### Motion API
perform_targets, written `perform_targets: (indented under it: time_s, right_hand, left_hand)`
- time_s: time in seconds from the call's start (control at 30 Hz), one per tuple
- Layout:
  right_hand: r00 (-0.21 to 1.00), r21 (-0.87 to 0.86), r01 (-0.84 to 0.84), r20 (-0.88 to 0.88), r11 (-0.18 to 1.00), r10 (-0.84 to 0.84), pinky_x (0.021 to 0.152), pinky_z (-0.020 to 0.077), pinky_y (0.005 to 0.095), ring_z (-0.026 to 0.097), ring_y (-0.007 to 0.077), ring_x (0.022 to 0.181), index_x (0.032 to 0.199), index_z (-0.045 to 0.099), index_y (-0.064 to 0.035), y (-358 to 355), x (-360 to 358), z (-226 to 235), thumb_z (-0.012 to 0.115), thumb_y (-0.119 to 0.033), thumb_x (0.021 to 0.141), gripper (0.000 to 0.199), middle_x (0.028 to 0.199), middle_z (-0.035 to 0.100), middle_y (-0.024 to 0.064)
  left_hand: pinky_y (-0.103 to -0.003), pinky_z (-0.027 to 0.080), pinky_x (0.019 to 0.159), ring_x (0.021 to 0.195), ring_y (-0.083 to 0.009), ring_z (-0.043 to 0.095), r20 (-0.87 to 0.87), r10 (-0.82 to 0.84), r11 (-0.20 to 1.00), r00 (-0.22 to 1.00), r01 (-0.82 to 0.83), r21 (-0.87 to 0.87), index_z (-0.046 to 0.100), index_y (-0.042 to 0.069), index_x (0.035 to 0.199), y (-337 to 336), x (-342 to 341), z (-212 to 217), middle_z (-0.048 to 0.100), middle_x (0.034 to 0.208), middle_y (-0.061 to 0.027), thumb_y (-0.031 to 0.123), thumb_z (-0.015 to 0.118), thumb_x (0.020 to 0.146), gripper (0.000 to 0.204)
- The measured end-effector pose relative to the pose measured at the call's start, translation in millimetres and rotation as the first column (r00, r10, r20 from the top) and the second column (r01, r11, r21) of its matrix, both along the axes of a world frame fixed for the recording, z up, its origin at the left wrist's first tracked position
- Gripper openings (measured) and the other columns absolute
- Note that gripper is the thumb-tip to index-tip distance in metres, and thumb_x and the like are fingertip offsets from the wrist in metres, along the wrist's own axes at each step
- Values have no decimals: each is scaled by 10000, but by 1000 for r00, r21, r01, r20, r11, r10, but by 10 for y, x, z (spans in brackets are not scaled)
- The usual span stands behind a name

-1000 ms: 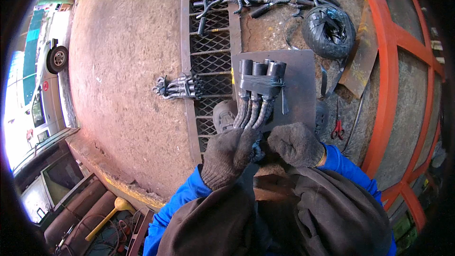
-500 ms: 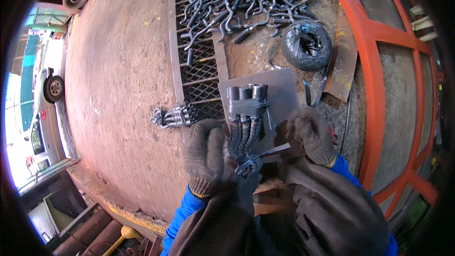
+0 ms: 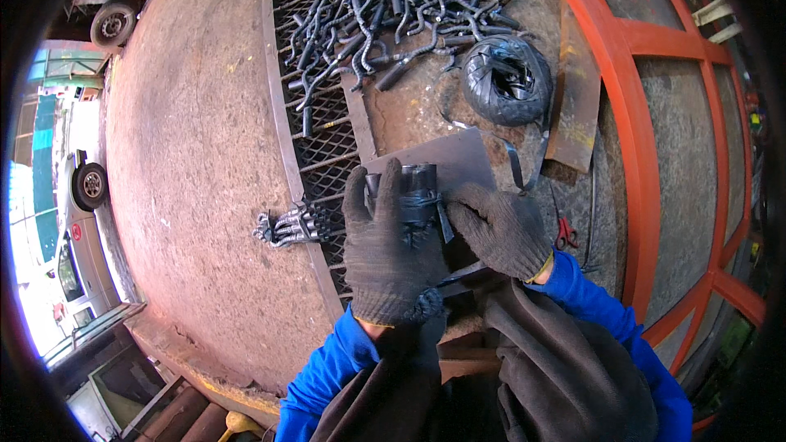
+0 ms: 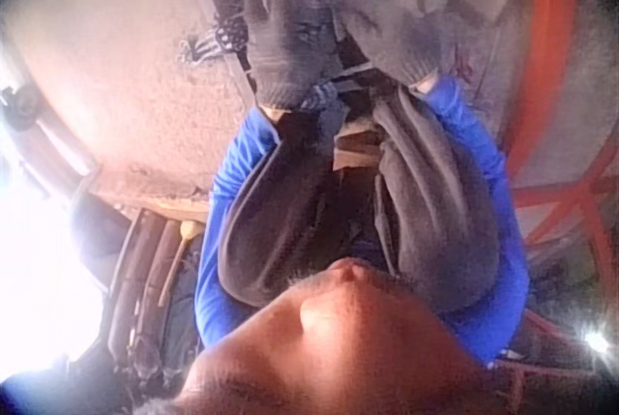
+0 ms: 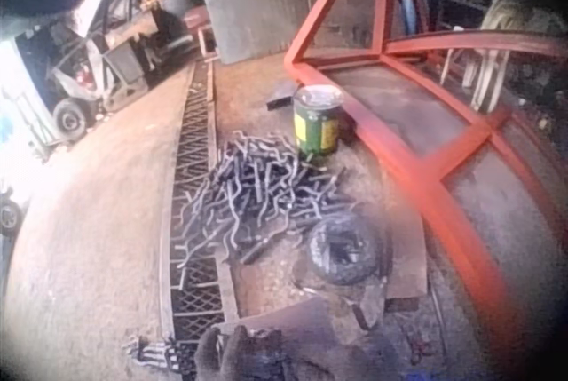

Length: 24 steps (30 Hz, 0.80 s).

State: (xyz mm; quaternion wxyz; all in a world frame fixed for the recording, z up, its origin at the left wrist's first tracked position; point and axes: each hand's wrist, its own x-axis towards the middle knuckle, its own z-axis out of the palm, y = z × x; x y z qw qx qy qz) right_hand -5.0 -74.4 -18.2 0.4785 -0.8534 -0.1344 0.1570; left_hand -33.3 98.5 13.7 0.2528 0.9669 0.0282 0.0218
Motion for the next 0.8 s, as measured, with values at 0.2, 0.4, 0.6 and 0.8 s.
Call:
perform_targets:
  time_s: [0.2,0.4,0.6,0.8]
  right_hand:
    - [991,105,-20,136,994,6,828,540,393,664,328,960,1050,651,-51,16,14,101,702,-163,855,231,1095,652,158]
    - [994,204,33,96,978,-53,921,508,417,616,318,1104,1287,565,-81,81,-45,139,812,-227,762,598,1178,621,168]
    - [972,137,27,229,990,-58,950,491,418,604,325,1112,1331,549,-77,-60,0,113,849,-295,724,711,1194,607,168]
    - [986,179,166,-22,970,-165,930,505,406,624,314,1071,1290,575,-64,-45,-69,170,868,-303,699,702,1152,621,178]
  left_hand:
    - [-390,435,1044,1242,-300,520,-33,130,843,991,-128,-522,392,-31,1414,142,-106,-194,497,1352,-195,146,826,707,849]
    - [-413,450,1045,1260,-283,512,-156,97,447,983,-183,-876,283,-4,1490,65,-135,-133,482,1386,-183,289,913,667,1076]
    - [-405,444,1052,1245,-282,533,-121,-49,458,991,-85,-885,226,9,1518,-13,-86,-144,499,1387,-198,306,871,727,1063]
    - [-403,435,1053,1259,-275,523,-81,-130,475,988,-10,-880,190,14,1534,59,-110,-285,495,1404,-195,328,859,734,1089]
